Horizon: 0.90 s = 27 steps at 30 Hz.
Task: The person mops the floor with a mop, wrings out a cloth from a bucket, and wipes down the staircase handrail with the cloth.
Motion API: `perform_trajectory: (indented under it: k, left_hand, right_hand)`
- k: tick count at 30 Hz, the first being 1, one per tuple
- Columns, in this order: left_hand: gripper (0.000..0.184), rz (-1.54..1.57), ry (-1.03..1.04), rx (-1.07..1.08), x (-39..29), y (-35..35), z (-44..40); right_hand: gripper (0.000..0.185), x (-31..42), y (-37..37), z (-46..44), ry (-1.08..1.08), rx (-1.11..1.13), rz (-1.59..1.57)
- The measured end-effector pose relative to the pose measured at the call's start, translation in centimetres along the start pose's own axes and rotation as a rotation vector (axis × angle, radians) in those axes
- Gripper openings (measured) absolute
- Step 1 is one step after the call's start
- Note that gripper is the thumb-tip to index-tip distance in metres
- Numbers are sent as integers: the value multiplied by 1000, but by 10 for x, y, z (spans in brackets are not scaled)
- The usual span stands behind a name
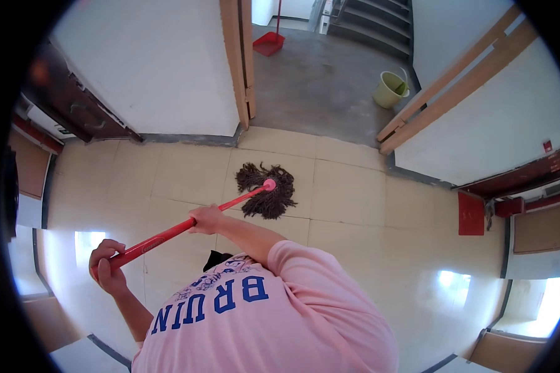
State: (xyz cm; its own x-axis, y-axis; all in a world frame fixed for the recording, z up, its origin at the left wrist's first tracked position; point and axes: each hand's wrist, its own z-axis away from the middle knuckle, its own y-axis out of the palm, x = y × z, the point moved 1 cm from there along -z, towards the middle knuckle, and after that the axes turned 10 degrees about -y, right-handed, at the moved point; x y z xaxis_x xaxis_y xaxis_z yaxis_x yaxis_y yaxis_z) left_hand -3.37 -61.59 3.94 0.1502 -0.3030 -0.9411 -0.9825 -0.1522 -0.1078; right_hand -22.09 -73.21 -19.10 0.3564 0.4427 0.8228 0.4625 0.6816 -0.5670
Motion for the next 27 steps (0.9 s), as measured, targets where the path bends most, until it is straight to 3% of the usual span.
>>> perform_trajectory:
  k: [4, 12, 14, 19, 27]
  left_hand:
    - [18, 98, -37, 53, 20, 45, -7]
    - [14, 247, -404, 113, 73, 120, 0]
    - [13, 307, -467, 197, 91, 132, 1]
    - [16, 341, -549, 491, 138, 159, 1]
    - [17, 141, -627, 604, 177, 156, -30]
  right_hand:
    - [30, -29, -25, 37, 77, -126, 98]
    - [24, -102, -51, 104, 372, -302, 180]
    - [33, -120, -51, 122, 459, -395, 255]
    - [54, -136, -68, 145, 730, -322, 214]
    - [74, -133, -61, 121, 883, -301, 186]
